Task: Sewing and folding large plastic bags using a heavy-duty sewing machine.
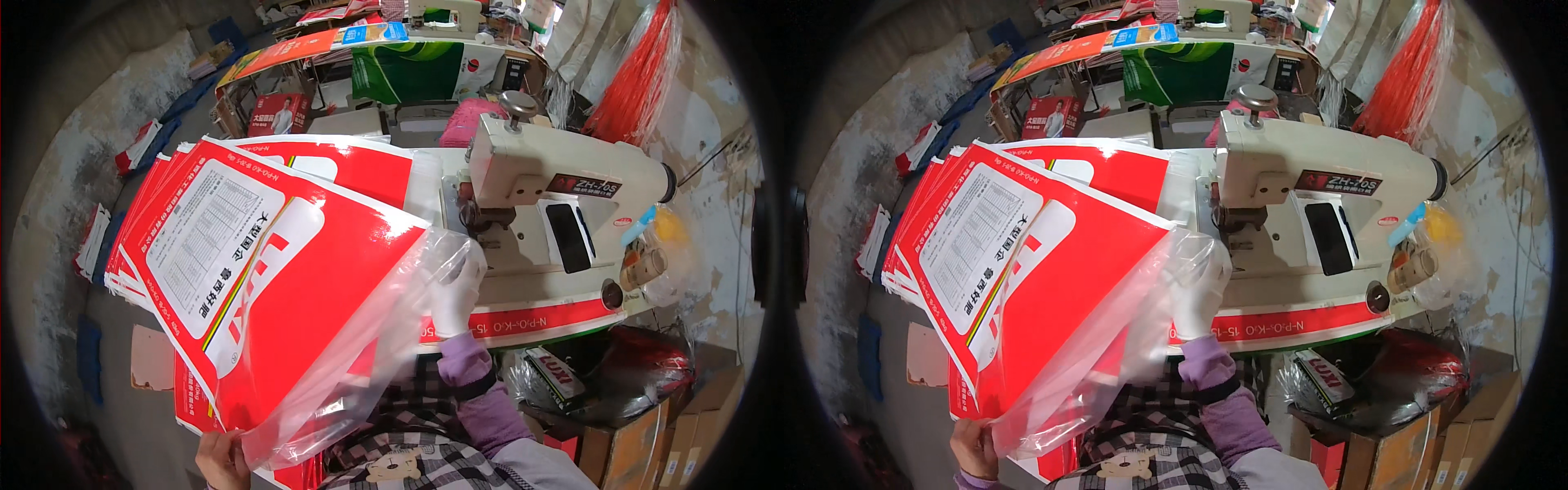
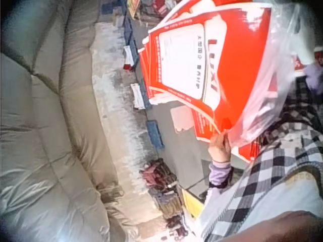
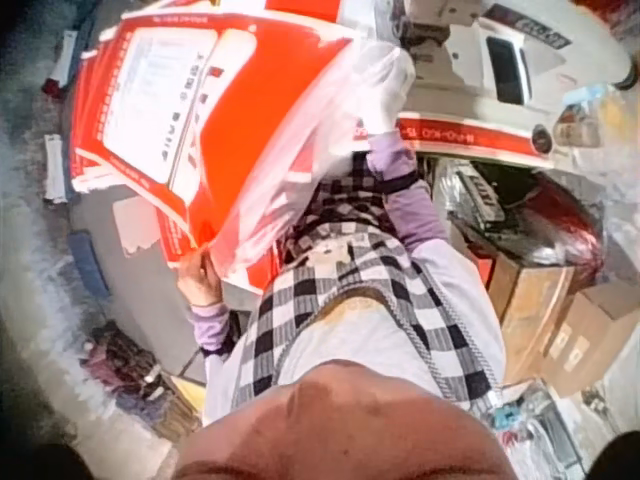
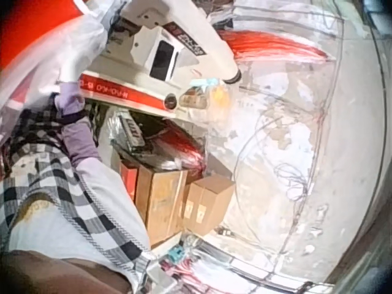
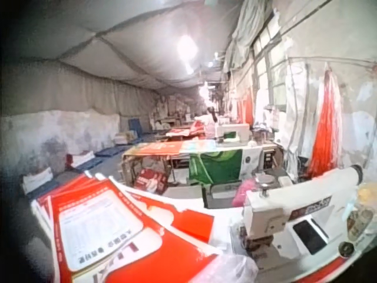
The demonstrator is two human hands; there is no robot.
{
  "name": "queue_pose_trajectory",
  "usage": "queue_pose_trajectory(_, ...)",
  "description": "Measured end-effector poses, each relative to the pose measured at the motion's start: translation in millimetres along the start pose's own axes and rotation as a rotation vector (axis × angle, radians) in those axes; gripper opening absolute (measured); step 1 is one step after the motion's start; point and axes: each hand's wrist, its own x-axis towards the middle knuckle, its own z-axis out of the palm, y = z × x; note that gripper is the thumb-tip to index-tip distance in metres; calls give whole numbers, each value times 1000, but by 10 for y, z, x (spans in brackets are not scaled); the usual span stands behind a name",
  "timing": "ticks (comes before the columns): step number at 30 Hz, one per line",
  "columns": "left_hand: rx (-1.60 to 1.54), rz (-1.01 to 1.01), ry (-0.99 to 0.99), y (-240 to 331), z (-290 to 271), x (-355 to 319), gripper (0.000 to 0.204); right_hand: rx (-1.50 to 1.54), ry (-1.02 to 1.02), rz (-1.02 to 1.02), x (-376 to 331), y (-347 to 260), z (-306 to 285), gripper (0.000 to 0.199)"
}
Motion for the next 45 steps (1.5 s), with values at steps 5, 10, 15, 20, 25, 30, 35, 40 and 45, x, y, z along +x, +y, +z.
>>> queue_pose_trajectory(5,-71,-124,171,63,42,161,3,-336,35,-569,221,-248,-146,49)
queue_pose_trajectory(10,-78,-165,204,-250,36,294,13,-42,-380,-689,480,130,35,24)
queue_pose_trajectory(15,136,280,-112,-430,-190,189,14,-113,-447,-142,569,124,165,13)
queue_pose_trajectory(20,185,366,-171,-653,-222,-89,13,-373,-486,-687,764,-223,160,23)
queue_pose_trajectory(25,-199,-321,422,-2336,-461,950,26,265,-922,-1185,18,-1404,93,7)
queue_pose_trajectory(30,125,251,514,-1671,-173,4102,25,433,-924,-805,-672,-1628,-638,32)
queue_pose_trajectory(35,-42,867,35,1022,2064,4758,41,200,-666,321,-590,539,-1404,46)
queue_pose_trajectory(40,-550,994,-408,2372,3439,4118,27,-70,-265,415,-1329,808,-2131,53)
queue_pose_trajectory(45,-465,1160,-348,2425,3617,3885,34,-590,-675,-120,-1359,833,-2429,45)
